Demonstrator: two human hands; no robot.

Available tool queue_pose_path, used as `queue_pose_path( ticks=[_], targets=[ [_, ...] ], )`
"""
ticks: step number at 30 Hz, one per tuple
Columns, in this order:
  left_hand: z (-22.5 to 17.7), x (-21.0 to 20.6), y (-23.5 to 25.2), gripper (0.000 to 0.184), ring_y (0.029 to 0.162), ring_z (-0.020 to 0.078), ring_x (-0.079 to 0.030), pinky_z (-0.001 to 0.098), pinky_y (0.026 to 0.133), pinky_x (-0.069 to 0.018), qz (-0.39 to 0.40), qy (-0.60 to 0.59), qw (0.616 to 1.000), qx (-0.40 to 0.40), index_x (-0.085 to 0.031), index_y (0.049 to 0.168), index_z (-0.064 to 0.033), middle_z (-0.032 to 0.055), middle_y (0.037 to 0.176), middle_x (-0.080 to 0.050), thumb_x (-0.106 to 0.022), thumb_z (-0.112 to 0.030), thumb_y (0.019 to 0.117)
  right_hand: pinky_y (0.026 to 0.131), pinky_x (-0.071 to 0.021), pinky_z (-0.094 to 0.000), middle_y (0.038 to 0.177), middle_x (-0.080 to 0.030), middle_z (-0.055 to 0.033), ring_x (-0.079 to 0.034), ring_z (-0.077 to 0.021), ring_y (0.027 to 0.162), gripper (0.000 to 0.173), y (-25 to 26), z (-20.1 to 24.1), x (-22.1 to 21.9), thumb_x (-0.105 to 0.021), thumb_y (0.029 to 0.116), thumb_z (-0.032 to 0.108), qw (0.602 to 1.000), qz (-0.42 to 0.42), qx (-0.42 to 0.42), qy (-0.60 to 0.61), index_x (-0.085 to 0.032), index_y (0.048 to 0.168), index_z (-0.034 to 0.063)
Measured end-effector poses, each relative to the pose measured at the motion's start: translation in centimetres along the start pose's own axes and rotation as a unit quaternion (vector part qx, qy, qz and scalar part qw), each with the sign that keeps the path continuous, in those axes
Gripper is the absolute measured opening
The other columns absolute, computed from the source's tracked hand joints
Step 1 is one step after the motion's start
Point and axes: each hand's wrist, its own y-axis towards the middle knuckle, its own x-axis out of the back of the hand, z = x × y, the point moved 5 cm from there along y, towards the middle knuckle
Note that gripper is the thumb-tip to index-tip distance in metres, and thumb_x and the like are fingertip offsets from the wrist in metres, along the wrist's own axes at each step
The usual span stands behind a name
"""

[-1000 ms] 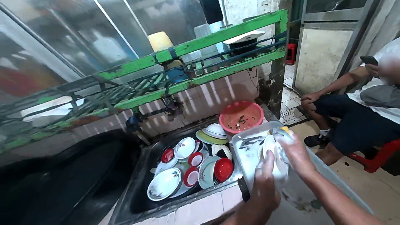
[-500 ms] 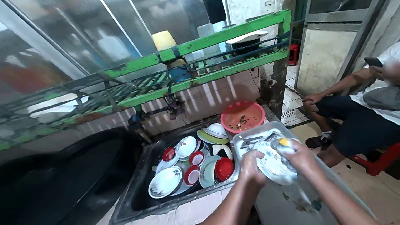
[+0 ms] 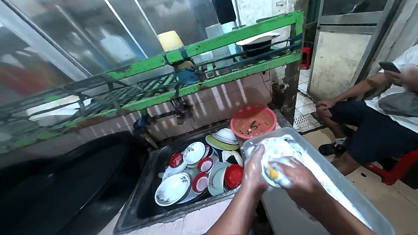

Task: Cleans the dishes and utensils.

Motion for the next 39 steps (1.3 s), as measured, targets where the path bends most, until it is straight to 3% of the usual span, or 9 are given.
queue_pose_path(
  ticks=[4,11,15,20,25,28,31,34,39],
  targets=[
    [-1.0,1.6,0.3,0.034,0.102,0.0281,-0.07,0.0487,0.088,-0.0592,0.012,-0.063,0.998,0.002,-0.061,0.129,-0.0056,0.0173,0.112,-0.071,-0.045,-0.027,0.1094,0.105,-0.0468,-0.0626,0.131,-0.067,-0.018,-0.058,-0.0409,0.128,0.037,1.1,-2.6,1.6,-0.066,0.093,0.018,0.973,0.18,-0.133,-0.051,-0.07,0.129,0.0106],
    [-1.2,2.8,-0.1,0.037,0.096,0.0209,-0.07,0.0407,0.083,-0.0593,-0.015,-0.008,1.0,-0.018,-0.059,0.135,-0.0071,0.0119,0.109,-0.07,-0.041,-0.028,0.1107,0.089,-0.0599,-0.048,0.112,-0.074,-0.0131,-0.071,-0.0321,0.106,0.032,0.5,3.2,-3.1,-0.062,0.094,0.028,0.996,-0.045,0.055,-0.047,-0.074,0.116,0.0091],
    [-3.3,12.8,1.8,0.03,0.098,0.029,-0.067,0.0495,0.083,-0.0581,-0.235,-0.085,0.962,-0.112,-0.054,0.133,-0.0001,0.0202,0.113,-0.066,-0.046,-0.013,0.1068,0.098,-0.0534,-0.0591,0.122,-0.069,-0.0217,-0.063,-0.0423,0.118,0.037,-2.1,1.5,-1.3,-0.073,0.0885,0.014,0.973,0.209,-0.094,0.031,-0.071,0.124,0.0043],
    [-3.6,25.9,1.8,0.037,0.113,0.033,-0.056,0.0497,0.092,-0.052,-0.44,-0.15,0.876,-0.127,-0.044,0.141,0.0023,0.0234,0.134,-0.051,-0.043,-0.01,0.1057,0.104,-0.0457,-0.0643,0.124,-0.066,-0.0307,-0.06,-0.0521,0.118,0.038,-5.2,-3.3,5.1,-0.066,0.0943,0.018,0.989,0.095,-0.106,0.033,-0.068,0.124,-0.0062],
    [-4.2,16.7,2.8,0.035,0.1,0.0281,-0.062,0.041,0.085,-0.0558,-0.314,-0.123,0.936,-0.107,-0.043,0.137,0.0031,0.0215,0.122,-0.056,-0.042,-0.007,0.1034,0.106,-0.0481,-0.0476,0.12,-0.068,-0.0282,-0.064,-0.0386,0.117,0.037,-7.6,-6.3,8.5,-0.067,0.0967,0.025,0.991,-0.091,-0.1,0.021,-0.071,0.118,-0.0052],
    [-0.2,5.6,2.1,0.042,0.119,0.0227,-0.061,0.0367,0.101,-0.0526,-0.039,0.157,0.98,-0.118,-0.043,0.145,0.0065,0.0211,0.138,-0.057,-0.047,-0.006,0.1051,0.108,-0.0481,-0.0429,0.122,-0.069,-0.027,-0.064,-0.0345,0.12,0.039,-8.2,-6.9,8.7,-0.069,0.0948,0.024,0.98,-0.14,-0.13,0.048,-0.071,0.118,-0.0077],
    [6.8,-4.6,-2.2,0.058,0.148,0.0317,-0.039,0.0407,0.124,-0.0283,0.289,0.487,0.819,-0.096,-0.037,0.151,0.0127,0.0292,0.157,-0.04,-0.053,-0.018,0.1052,0.107,-0.0495,-0.0409,0.121,-0.07,-0.0273,-0.066,-0.0329,0.118,0.04,-8.1,-6.3,8.9,-0.069,0.0946,0.022,0.979,-0.144,-0.136,0.058,-0.07,0.117,-0.0109],
    [11.3,-7.2,-5.4,0.069,0.147,0.0409,-0.039,0.0598,0.119,-0.0297,0.434,0.703,0.562,-0.044,-0.053,0.144,0.0049,0.0258,0.154,-0.045,-0.054,-0.05,0.1028,0.108,-0.0478,-0.0387,0.116,-0.07,-0.0298,-0.068,-0.0343,0.116,0.037,-7.0,-4.3,9.6,-0.07,0.0919,0.014,0.973,-0.147,-0.164,0.075,-0.069,0.113,-0.0162],
    [13.1,-5.8,-5.9,0.059,0.156,0.0429,-0.017,0.0678,0.121,-0.0155,0.423,0.794,0.436,-0.036,-0.036,0.155,0.0054,0.0253,0.166,-0.023,-0.049,-0.025,0.1061,0.105,-0.0508,-0.0393,0.121,-0.071,-0.0232,-0.067,-0.0283,0.117,0.044,-8.4,-6.6,8.5,-0.067,0.093,0.029,0.972,-0.158,-0.16,0.069,-0.071,0.118,-0.0071]
  ],
)
